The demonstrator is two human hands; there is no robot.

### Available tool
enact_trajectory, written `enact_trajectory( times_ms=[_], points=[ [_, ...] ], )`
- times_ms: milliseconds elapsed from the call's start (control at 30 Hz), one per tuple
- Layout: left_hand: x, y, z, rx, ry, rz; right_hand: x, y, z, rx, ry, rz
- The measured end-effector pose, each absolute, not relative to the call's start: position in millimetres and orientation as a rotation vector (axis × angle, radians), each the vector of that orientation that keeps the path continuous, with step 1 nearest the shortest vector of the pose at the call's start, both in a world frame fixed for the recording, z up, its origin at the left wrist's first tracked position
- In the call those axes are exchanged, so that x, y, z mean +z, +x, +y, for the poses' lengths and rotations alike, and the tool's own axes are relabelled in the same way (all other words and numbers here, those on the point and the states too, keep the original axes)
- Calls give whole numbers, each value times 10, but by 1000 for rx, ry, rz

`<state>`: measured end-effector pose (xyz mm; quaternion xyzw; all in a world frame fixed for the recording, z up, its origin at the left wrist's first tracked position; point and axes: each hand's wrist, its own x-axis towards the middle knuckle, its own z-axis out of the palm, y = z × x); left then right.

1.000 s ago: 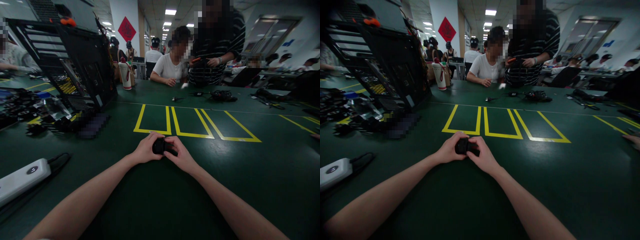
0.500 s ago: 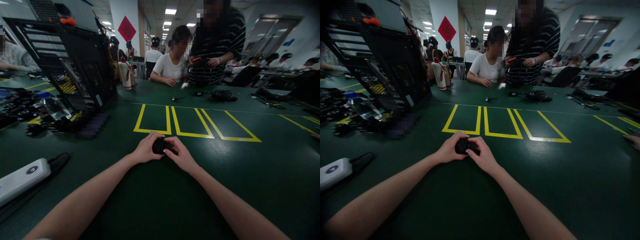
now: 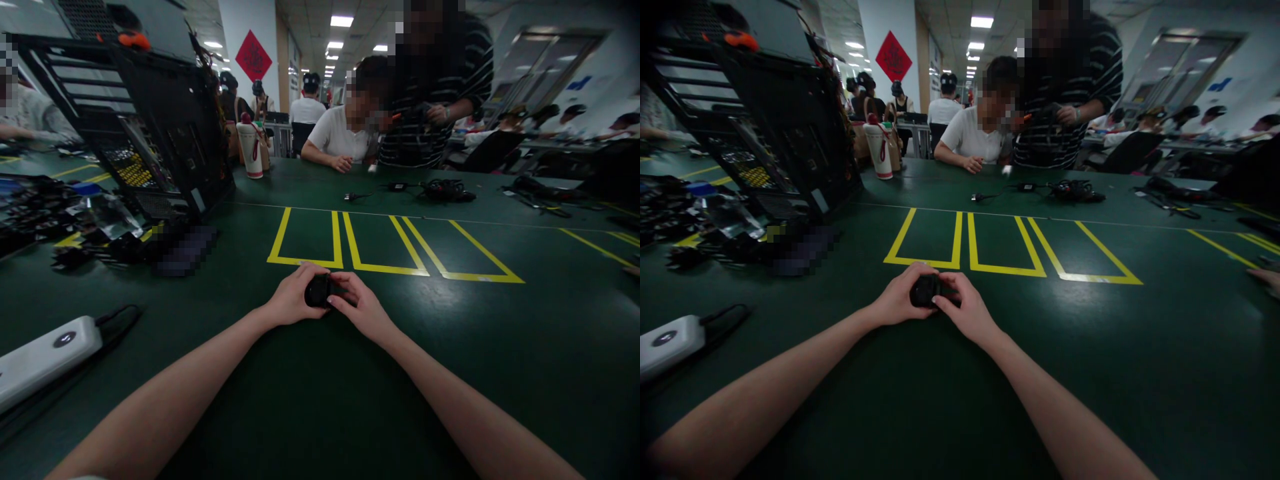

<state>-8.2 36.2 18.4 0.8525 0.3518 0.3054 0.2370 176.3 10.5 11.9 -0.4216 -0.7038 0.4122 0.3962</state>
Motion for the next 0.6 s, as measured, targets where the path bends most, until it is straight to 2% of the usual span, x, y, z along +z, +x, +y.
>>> enact_trajectory(
  times_ms=[333,600],
  points=[
    [156,-85,380,868,2350,983,58,1764,104,1111,-947,-1737],
    [156,-88,379,855,2323,993,104,1770,110,1150,-1060,-1751]
  ],
)
